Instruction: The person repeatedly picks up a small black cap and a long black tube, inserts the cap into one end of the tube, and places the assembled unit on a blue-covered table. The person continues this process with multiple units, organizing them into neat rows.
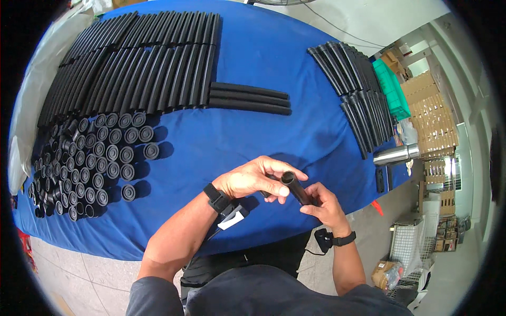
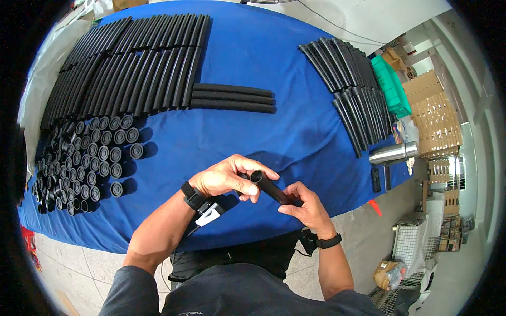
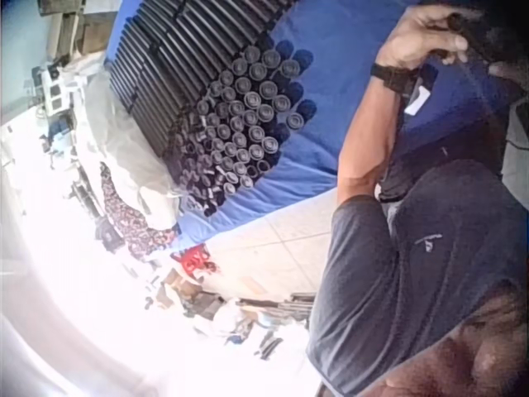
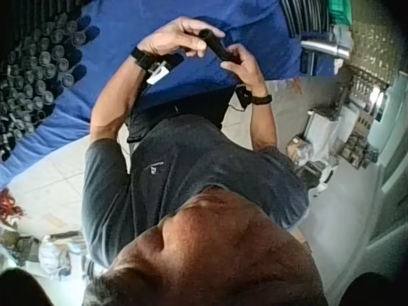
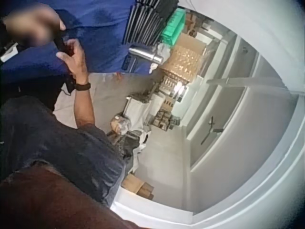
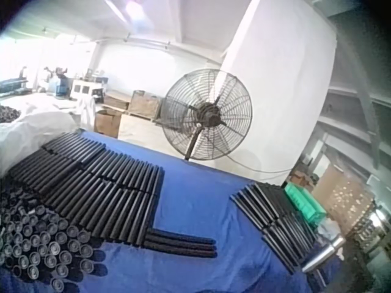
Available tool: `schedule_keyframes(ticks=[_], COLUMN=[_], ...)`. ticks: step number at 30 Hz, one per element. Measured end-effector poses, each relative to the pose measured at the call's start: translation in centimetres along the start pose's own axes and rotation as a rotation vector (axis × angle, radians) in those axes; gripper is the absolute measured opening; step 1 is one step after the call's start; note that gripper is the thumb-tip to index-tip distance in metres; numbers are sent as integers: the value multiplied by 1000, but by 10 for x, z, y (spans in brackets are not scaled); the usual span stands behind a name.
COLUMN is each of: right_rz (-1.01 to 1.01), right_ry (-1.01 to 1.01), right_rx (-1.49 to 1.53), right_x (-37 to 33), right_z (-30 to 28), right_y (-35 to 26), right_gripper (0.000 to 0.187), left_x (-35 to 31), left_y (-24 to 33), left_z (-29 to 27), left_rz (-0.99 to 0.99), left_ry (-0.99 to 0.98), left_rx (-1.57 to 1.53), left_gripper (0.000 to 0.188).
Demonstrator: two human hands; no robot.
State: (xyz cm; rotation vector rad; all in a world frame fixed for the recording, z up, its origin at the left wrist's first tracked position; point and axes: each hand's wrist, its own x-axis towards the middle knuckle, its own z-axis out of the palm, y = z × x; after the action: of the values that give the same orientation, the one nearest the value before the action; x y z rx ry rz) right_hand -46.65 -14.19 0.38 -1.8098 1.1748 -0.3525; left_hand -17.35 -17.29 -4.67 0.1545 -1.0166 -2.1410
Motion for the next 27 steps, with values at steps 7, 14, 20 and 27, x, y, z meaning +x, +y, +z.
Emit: schedule_keyframes(ticks=[7,14,20,27], right_rz=[-69,178,275,319], right_ry=[-22,42,136,106], right_rx=[466,733,1010,946], right_x=[4,0,7,13], right_z=[13,23,31,30], right_y=[-12,-3,3,6], right_gripper=[43,36,46,47], left_x=[2,10,12,11], left_y=[-4,-5,-8,-8], left_z=[1,-1,-13,-14], left_rz=[54,171,274,271], left_ry=[35,338,393,280], left_rx=[-9,-162,-547,-521], left_gripper=[47,42,16,25])
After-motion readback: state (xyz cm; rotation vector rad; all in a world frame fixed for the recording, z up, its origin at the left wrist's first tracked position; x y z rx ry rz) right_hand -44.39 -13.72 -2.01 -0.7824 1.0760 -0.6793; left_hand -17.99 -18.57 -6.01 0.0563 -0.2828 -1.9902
